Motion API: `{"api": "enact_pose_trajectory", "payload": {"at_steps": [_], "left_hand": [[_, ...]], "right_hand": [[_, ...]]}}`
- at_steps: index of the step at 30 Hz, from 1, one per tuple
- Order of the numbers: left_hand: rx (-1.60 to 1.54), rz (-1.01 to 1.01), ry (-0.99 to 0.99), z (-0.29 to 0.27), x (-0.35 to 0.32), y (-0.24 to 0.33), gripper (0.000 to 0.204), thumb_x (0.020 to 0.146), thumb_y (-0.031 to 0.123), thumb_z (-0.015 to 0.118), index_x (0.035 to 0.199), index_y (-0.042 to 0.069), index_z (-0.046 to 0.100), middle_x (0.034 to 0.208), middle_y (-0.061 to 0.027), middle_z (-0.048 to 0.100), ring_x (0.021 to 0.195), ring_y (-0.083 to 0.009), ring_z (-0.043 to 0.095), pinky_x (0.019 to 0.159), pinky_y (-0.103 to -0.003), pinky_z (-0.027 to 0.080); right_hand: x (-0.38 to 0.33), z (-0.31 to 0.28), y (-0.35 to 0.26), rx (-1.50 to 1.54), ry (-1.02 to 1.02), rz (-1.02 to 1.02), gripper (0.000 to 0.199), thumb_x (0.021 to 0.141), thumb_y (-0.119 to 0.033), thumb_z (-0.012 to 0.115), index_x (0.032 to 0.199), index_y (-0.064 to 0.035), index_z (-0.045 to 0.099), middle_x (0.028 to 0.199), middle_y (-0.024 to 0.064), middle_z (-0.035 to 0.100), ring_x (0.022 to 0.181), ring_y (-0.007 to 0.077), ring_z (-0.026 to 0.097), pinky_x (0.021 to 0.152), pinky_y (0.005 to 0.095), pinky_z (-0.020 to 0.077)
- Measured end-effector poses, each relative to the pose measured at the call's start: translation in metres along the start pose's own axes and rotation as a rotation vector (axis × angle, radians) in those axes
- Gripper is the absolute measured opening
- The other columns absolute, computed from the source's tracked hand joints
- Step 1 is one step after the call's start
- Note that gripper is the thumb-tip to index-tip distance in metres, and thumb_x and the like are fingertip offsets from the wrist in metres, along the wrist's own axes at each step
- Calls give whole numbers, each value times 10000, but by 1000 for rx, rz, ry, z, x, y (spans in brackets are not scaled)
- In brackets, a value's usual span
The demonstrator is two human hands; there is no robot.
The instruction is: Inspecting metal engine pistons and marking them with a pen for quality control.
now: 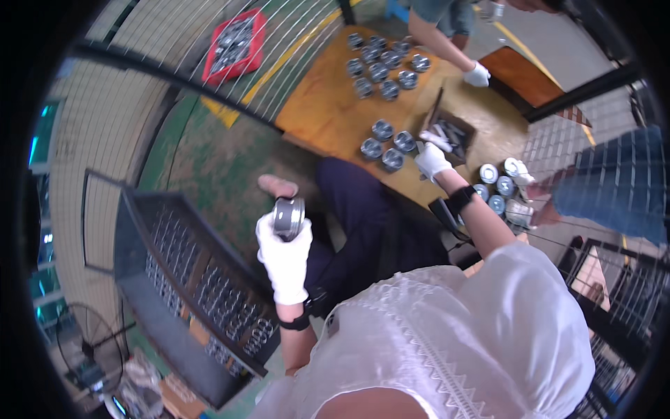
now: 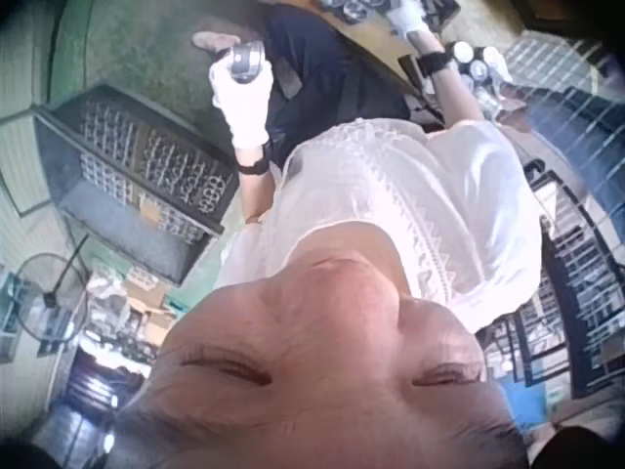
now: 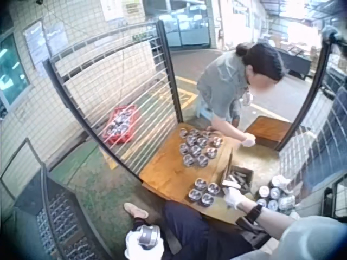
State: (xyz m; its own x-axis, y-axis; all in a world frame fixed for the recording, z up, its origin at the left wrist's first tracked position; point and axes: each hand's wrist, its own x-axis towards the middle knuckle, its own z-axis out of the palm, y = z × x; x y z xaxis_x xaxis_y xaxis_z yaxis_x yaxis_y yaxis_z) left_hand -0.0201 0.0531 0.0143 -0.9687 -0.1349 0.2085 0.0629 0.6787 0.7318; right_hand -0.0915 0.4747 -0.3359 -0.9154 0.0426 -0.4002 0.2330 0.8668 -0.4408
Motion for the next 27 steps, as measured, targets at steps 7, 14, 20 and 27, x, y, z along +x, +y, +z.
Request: {"api": "enact_pose_trajectory", "payload": {"at_steps": [7,14,20,27], "left_hand": [[105,19,-15,-4,-24,-20,400,758,123,802,1087,59,584,1010,-104,625,882,-295,660,789,-404,527],[-160,-58,-35,5,-7,-11,493,743,132,832,1157,83,569,961,-90,691,839,-221,701,774,-353,554],[-222,49,37,0,1,-8,449,744,98,815,1106,74,549,999,-91,664,851,-247,705,759,-352,563],[-235,52,93,-8,-4,-19,469,737,78,815,1115,66,538,993,-91,651,843,-239,707,749,-337,567]], "right_hand": [[21,-65,-27,-527,-155,201,457,951,-246,581,1341,-9,560,1183,184,680,965,312,698,808,373,562],[-52,-93,-165,831,151,-168,369,1000,-212,600,1286,22,587,1134,80,683,1056,159,627,930,297,499],[-166,-111,-356,1064,-211,-543,919,865,-265,770,1544,-17,204,1493,188,415,1304,271,507,1074,394,433],[-131,-96,-364,1471,-318,-187,586,1038,-403,467,1479,-29,367,1422,186,504,1244,279,558,1035,450,455]]}}
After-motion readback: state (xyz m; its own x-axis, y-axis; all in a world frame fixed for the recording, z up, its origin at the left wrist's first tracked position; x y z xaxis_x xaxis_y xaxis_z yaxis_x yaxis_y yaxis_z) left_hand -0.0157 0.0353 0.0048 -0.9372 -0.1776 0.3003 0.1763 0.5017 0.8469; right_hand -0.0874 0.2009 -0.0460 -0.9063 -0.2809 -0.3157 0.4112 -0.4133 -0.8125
